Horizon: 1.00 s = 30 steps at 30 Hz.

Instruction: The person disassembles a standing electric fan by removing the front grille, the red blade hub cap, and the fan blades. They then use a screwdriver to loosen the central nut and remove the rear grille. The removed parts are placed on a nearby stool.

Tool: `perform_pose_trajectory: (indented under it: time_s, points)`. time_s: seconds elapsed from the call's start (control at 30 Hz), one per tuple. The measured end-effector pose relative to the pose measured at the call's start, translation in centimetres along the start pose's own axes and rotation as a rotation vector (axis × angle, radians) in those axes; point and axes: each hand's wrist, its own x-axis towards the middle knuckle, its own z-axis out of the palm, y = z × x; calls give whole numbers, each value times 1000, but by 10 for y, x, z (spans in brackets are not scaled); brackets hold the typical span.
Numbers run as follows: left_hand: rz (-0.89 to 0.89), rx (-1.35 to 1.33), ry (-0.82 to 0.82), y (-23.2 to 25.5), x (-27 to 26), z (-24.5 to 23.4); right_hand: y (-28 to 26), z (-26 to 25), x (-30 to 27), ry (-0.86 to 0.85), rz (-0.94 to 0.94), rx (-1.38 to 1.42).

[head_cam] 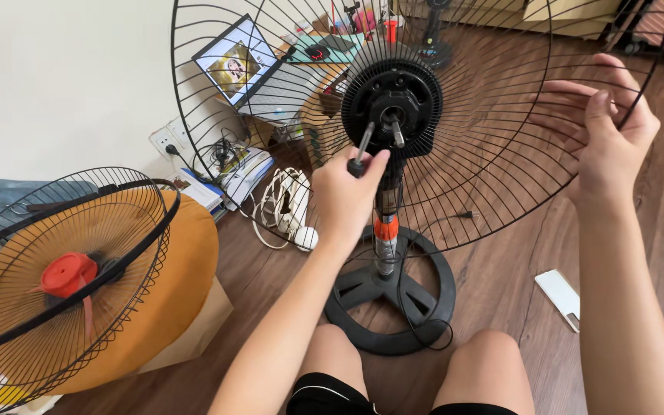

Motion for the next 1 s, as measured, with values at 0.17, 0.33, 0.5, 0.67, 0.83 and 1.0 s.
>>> perform_pose_trajectory:
  time_s: [0.17,0.33,0.5,0.67,0.83,1.0]
  points:
    - [72,31,108,1,0,15,-2,2,-3,3,-29,-47]
    - [98,34,133,-1,5,19,-4,4,-1,-13,-35,-20]
    - [120,-42,131,-4,7,20,-7,8,-2,16,-38,-34]
    - [148,-129,109,-14,9,25,-17,13,-18,43,-104,-35]
    - [117,-195,85,-33,17,47,-23,29,-41,104,-250,-178]
    - [73,-299,21,-47,40,68,-27,58,-59,199,-398,-325]
